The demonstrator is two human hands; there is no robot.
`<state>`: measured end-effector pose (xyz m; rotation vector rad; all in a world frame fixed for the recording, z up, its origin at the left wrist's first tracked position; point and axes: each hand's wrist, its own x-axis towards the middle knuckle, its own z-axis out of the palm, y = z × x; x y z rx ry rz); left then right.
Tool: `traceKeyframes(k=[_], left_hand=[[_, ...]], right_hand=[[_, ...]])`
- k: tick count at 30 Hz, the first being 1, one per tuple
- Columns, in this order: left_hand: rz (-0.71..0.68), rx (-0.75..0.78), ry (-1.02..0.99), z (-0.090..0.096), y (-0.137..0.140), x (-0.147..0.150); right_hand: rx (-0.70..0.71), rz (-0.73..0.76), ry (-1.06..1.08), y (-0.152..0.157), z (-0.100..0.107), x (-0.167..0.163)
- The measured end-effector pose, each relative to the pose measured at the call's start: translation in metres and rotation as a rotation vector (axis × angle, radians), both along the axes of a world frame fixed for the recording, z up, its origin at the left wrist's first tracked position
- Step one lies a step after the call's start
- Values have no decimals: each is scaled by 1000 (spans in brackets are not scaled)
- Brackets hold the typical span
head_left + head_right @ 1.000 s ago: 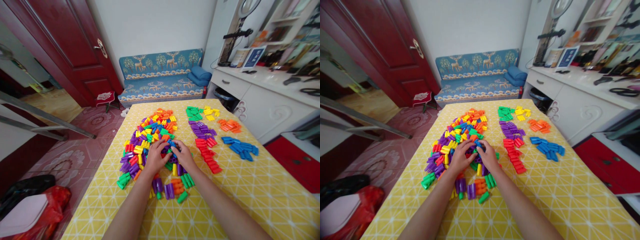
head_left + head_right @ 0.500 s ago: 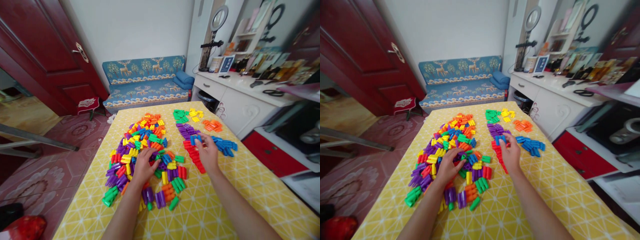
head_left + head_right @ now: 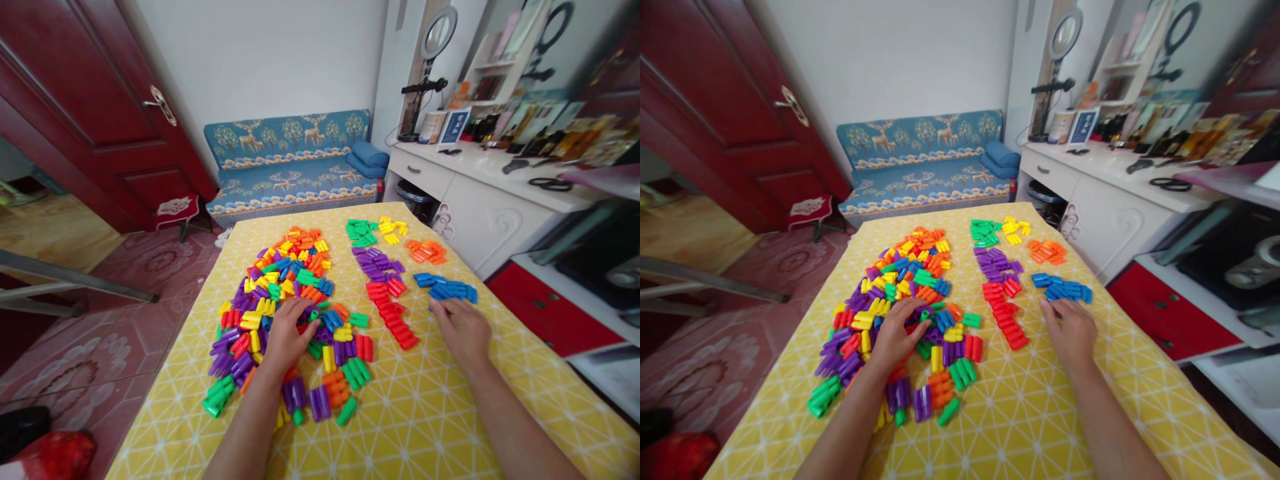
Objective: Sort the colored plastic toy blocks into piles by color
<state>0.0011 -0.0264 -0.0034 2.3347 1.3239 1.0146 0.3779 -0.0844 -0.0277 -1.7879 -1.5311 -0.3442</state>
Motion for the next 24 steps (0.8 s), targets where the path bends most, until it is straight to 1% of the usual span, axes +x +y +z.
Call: traceKeyframes(k=[2,4,6,8,12,14,15,17,19,21,24], left_hand=[[-3,-7,-3,1,-1,0],[-2,-11,-10,2,-1,1],[-3,-14,-19,3,-1,1],[-4,-18,-28,3,-1,1],[-5,-25,-34,3,-1,1],[-4,-27,-36,3,-2,1],[-5,-26,-38,3,-2,1],[-9,-24,-45,4,-2,1],[-17,-25,-53,4,-2,1],[-20,-28,-57,4,-2,1],[-22,-28,-63,3,-1,1]], right_hand=[[-32,19,-11,2,-3,-1],[11,26,-7,6,-3,-4],[54,69,25,10,1,-15],[44,186,83,16,10,-36],[-70,515,221,36,27,-97],[-134,622,241,51,31,-126],[-164,654,234,60,31,-139],[-224,676,200,78,30,-160],[-283,664,158,93,27,-175],[-347,648,123,104,23,-184],[-402,600,89,110,17,-189]])
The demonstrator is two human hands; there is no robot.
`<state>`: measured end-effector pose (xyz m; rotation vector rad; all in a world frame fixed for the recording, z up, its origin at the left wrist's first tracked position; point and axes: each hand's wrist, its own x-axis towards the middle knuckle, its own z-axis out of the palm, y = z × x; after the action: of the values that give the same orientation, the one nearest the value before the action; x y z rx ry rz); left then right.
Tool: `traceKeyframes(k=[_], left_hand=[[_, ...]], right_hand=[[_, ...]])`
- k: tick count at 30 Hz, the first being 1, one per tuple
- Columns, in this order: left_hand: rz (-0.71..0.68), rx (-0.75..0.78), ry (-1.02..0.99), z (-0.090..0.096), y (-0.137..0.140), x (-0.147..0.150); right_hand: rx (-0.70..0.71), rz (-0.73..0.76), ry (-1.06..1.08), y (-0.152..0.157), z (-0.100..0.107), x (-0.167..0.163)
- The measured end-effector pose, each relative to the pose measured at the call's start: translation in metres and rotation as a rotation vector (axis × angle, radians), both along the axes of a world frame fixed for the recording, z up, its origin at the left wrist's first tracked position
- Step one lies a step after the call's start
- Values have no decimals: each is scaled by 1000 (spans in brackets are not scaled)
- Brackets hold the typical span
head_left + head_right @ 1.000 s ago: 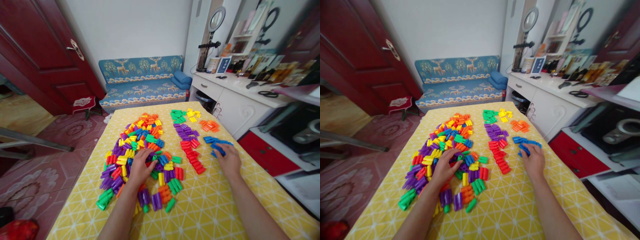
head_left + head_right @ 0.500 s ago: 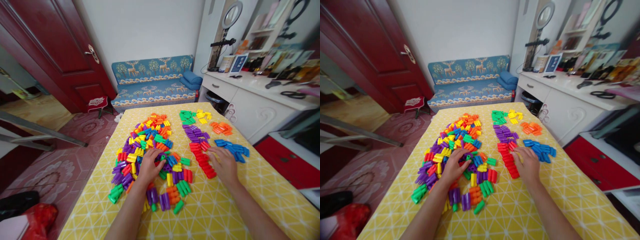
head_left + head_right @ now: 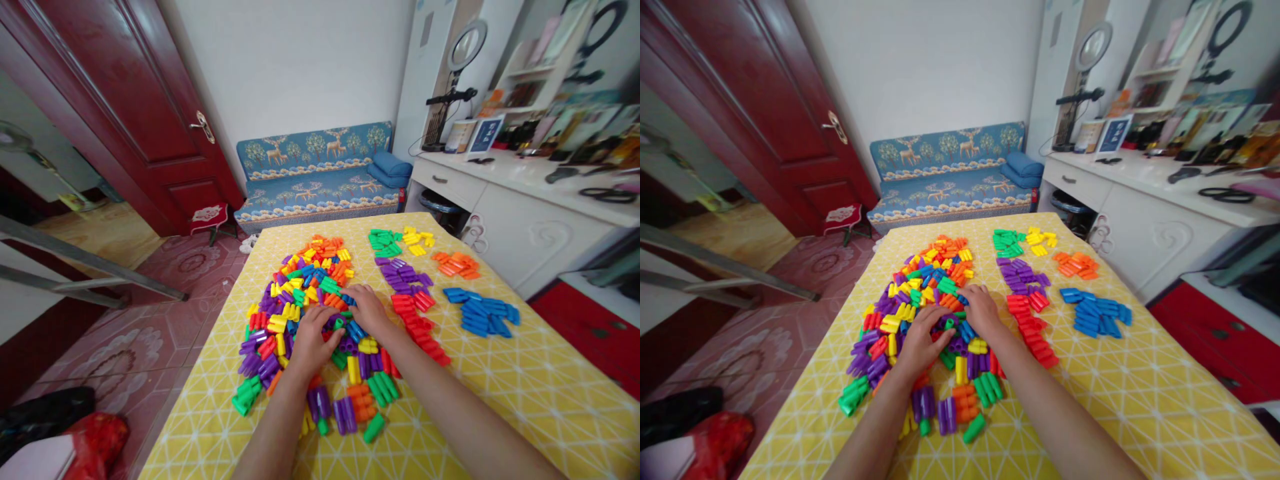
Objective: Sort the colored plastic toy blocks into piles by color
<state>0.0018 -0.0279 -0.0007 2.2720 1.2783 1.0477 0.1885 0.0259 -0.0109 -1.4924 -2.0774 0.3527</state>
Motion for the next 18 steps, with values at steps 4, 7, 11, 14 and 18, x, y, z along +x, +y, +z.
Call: traceKeyframes(k=[4,7,11,14,18], left_hand=[[3,7,0,-1,0,0],[15,12,11,-1,0,0],[4,10,21,-1,1,0],[-5,18,31,-3,2,-1],[-3,34,36,-6,3,-2]], right_hand=[[-15,-117,-12,-6,3,3],[-47,-167,158,-15,11,7],[-139,-142,635,-33,19,12],[-244,-156,952,-50,21,18],[-101,-338,1035,-63,23,53]])
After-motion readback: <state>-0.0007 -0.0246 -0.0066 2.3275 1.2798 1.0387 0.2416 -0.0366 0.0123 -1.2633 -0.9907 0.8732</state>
